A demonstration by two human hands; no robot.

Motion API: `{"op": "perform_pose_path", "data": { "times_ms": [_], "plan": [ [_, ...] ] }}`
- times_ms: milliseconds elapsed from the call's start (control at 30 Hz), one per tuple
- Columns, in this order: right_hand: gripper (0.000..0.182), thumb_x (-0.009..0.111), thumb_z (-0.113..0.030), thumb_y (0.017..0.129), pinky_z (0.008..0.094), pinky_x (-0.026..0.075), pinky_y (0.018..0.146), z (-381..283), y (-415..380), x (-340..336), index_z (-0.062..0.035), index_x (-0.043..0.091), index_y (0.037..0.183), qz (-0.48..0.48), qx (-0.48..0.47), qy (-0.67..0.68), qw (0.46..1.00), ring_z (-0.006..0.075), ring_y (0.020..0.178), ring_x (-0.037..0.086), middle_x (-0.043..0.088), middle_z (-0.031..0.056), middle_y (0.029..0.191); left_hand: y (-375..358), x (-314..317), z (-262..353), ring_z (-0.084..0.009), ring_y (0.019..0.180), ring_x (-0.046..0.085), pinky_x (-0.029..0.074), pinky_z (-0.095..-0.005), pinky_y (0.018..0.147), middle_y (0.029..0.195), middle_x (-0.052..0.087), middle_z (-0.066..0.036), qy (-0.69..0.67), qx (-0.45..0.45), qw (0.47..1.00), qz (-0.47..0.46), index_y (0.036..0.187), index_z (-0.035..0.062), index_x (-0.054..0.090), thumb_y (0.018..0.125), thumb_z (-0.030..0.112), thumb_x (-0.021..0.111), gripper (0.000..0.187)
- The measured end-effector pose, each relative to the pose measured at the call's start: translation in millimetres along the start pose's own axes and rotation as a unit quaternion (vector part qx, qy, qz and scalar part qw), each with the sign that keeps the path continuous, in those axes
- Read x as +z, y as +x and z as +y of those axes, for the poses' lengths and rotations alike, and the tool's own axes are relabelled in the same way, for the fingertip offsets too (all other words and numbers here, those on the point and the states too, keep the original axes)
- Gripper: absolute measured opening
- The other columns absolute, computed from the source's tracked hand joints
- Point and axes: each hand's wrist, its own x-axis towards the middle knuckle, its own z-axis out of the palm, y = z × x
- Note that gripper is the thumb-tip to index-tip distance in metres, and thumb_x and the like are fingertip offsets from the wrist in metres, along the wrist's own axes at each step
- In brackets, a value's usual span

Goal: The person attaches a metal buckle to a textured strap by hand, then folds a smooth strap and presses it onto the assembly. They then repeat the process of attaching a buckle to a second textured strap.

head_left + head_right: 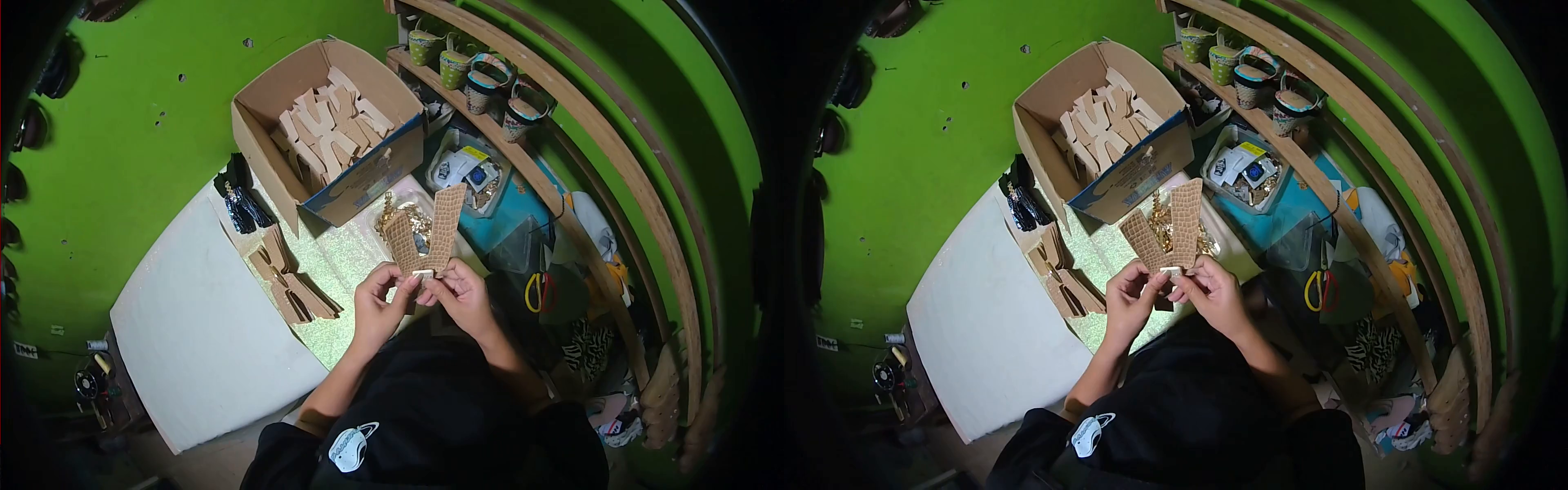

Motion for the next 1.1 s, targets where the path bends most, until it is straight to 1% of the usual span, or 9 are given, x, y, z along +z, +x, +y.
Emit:
{"op": "perform_pose_path", "data": {
  "times_ms": [100,233,467,633,767,833,967,1000,1100],
  "plan": [
    [0.009,0.05,-0.001,0.082,0.0177,0.044,0.051,-2.7,2.1,-0.5,0.0021,0.049,0.091,-0.003,0.018,-0.007,1.0,0.0087,0.063,0.057,0.058,0.0068,0.083,-1.4,6.2,-5.9,-0.0085,0.064,0.042,0.035,-0.0199,0.059,0.068,0.043,-0.003,0.052,0.058,0.996,0.035,0.073,-0.0027,0.049,0.077,0.002,0.058,0.01],
    [0.012,0.052,-0.005,0.083,0.016,0.041,0.046,-1.0,1.0,-4.2,0.0006,0.049,0.093,-0.006,0.045,-0.012,0.999,0.0063,0.06,0.055,0.058,0.0048,0.083,-1.0,4.7,-5.6,-0.0096,0.063,0.042,0.035,-0.0209,0.058,0.068,0.042,-0.004,0.079,0.062,0.995,0.011,0.073,-0.0019,0.046,0.076,0.001,0.057,0.012],
    [0.014,0.053,-0.009,0.083,0.0155,0.04,0.045,7.3,0.1,3.0,-0.0007,0.049,0.094,0.044,0.007,-0.011,0.999,0.0054,0.059,0.055,0.059,0.0029,0.079,-0.6,8.9,-4.9,-0.0093,0.064,0.043,0.036,-0.0203,0.059,0.068,0.044,-0.005,0.066,0.051,0.996,0.028,0.074,-0.0019,0.048,0.076,0.001,0.056,0.009],
    [0.014,0.052,-0.009,0.083,0.0154,0.038,0.04,18.1,5.5,5.9,-0.0011,0.049,0.093,0.032,0.047,-0.001,0.998,0.0055,0.051,0.053,0.058,0.0036,0.078,2.8,0.4,-19.4,-0.0058,0.062,0.044,0.036,-0.019,0.057,0.067,0.048,-0.002,0.059,0.035,0.997,0.038,0.074,0.0002,0.049,0.079,0.003,0.055,0.009],
    [0.012,0.051,-0.011,0.084,0.0155,0.036,0.038,34.6,25.0,7.0,-0.0008,0.05,0.091,-0.015,0.104,-0.029,0.994,0.0055,0.045,0.051,0.058,0.0038,0.078,8.3,-26.6,-30.1,-0.0026,0.059,0.044,0.035,-0.0167,0.054,0.066,0.051,0.002,0.011,-0.028,0.998,0.062,0.076,0.0014,0.052,0.08,0.006,0.057,0.008],
    [0.015,0.051,-0.013,0.084,0.0159,0.035,0.036,34.0,35.6,13.1,0.0002,0.051,0.091,-0.089,0.167,-0.064,0.98,0.0061,0.043,0.051,0.057,0.0033,0.078,4.3,-44.6,-29.3,-0.0005,0.058,0.044,0.033,-0.0148,0.051,0.066,0.052,0.004,-0.017,-0.073,0.993,0.089,0.08,0.0012,0.055,0.08,0.008,0.058,0.008],
    [0.022,0.054,-0.015,0.083,0.0164,0.036,0.038,44.6,49.1,40.0,0.0008,0.053,0.099,-0.137,0.126,-0.108,0.977,0.003,0.053,0.05,0.056,0.0005,0.078,-10.5,-76.3,-25.7,-0.0005,0.061,0.045,0.033,-0.0144,0.052,0.069,0.054,0.004,-0.037,-0.061,0.983,0.169,0.082,0.0007,0.057,0.081,0.009,0.058,0.008],
    [0.022,0.056,-0.013,0.082,0.0149,0.036,0.042,50.5,51.5,46.7,0.0006,0.055,0.099,-0.148,0.136,-0.09,0.976,0.0007,0.057,0.046,0.055,-0.0015,0.075,-16.4,-83.2,-22.5,-0.0011,0.063,0.047,0.035,-0.0145,0.054,0.071,0.055,0.003,-0.032,-0.066,0.982,0.173,0.083,0.001,0.058,0.081,0.009,0.057,0.008],
    [0.021,0.059,-0.011,0.079,0.014,0.035,0.047,80.9,61.6,61.8,-0.0001,0.056,0.097,-0.228,0.111,-0.132,0.958,0.0001,0.056,0.043,0.053,-0.0029,0.072,-28.9,-107.3,-30.9,-0.0018,0.065,0.048,0.037,-0.0152,0.056,0.072,0.056,0.002,-0.04,-0.078,0.972,0.219,0.086,0.0011,0.058,0.081,0.01,0.057,0.01]
  ]
}}
